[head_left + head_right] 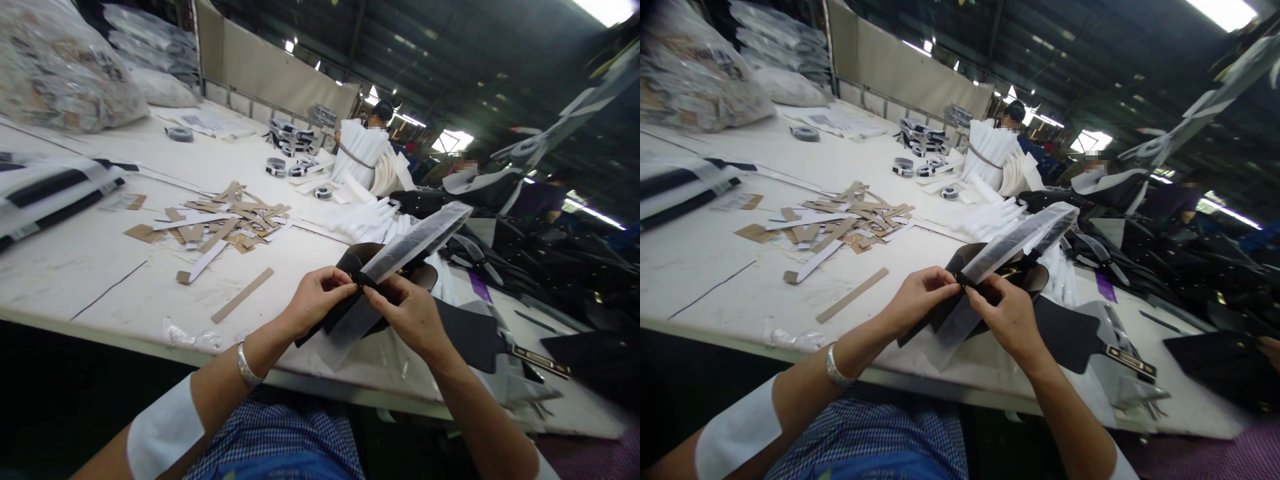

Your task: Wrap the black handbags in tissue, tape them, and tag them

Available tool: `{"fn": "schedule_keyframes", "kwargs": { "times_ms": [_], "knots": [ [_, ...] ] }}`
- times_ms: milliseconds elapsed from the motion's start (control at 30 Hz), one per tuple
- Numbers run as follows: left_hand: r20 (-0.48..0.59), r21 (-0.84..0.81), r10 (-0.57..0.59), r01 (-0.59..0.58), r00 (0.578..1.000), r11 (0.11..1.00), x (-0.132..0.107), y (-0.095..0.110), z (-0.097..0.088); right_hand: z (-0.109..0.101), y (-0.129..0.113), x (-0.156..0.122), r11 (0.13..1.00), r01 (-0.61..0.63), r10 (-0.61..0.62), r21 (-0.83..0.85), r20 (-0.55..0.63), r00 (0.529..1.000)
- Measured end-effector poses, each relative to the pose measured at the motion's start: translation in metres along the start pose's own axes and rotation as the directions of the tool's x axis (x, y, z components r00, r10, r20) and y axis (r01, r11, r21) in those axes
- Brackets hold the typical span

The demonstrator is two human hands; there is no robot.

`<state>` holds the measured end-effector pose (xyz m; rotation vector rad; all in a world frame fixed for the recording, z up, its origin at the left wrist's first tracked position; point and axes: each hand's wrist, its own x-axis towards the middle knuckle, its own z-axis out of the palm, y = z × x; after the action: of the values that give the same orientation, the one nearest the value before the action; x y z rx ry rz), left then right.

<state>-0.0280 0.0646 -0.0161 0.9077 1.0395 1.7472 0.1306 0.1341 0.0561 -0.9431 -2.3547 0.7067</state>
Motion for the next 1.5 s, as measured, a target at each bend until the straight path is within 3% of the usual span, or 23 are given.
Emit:
{"fn": "schedule_keyframes", "kwargs": {
  "times_ms": [400, 533, 733, 900, 967, 1067, 1267, 1367, 1500],
  "knots": [
    [0.020, -0.014, -0.111, 0.112, 0.994, 0.994, -0.001, 0.007, 0.000, -0.003, 0.001, -0.001, 0.999, -0.025, 0.023, 0.032, 0.046, 0.999],
    [0.005, 0.097, -0.059, 0.058, 0.998, 0.994, -0.002, 0.007, 0.002, 0.001, -0.002, -0.001, 0.999, -0.037, 0.037, 0.001, 0.035, 0.999],
    [-0.042, 0.307, 0.076, -0.059, 0.996, 0.950, 0.002, 0.007, 0.008, 0.008, -0.003, 0.003, 0.984, 0.056, -0.064, -0.168, -0.044, 0.997],
    [0.014, 0.343, 0.130, -0.126, 0.991, 0.931, 0.003, 0.008, 0.005, -0.003, 0.000, 0.004, 0.990, 0.076, -0.072, -0.121, 0.041, 0.997],
    [-0.013, 0.435, 0.218, -0.191, 0.976, 0.880, -0.004, 0.010, 0.005, -0.007, 0.001, 0.003, 0.990, 0.090, -0.083, -0.109, 0.060, 0.995],
    [-0.063, 0.626, 0.389, -0.267, 0.919, 0.732, -0.022, 0.013, 0.008, -0.007, 0.001, 0.001, 0.992, 0.096, -0.093, -0.080, 0.044, 0.995],
    [-0.033, 0.832, 0.388, -0.190, 0.921, 0.522, -0.044, 0.000, 0.025, -0.001, 0.003, -0.004, 0.993, 0.119, -0.119, -0.014, -0.003, 0.993],
    [-0.064, 0.848, 0.415, -0.170, 0.908, 0.503, -0.039, -0.011, 0.030, 0.000, 0.005, -0.008, 0.990, 0.138, -0.139, -0.020, -0.034, 0.990],
    [-0.036, 0.773, 0.413, -0.237, 0.910, 0.589, -0.033, -0.017, 0.027, 0.011, 0.010, -0.016, 0.979, 0.124, -0.145, -0.160, -0.129, 0.981]
  ]
}}
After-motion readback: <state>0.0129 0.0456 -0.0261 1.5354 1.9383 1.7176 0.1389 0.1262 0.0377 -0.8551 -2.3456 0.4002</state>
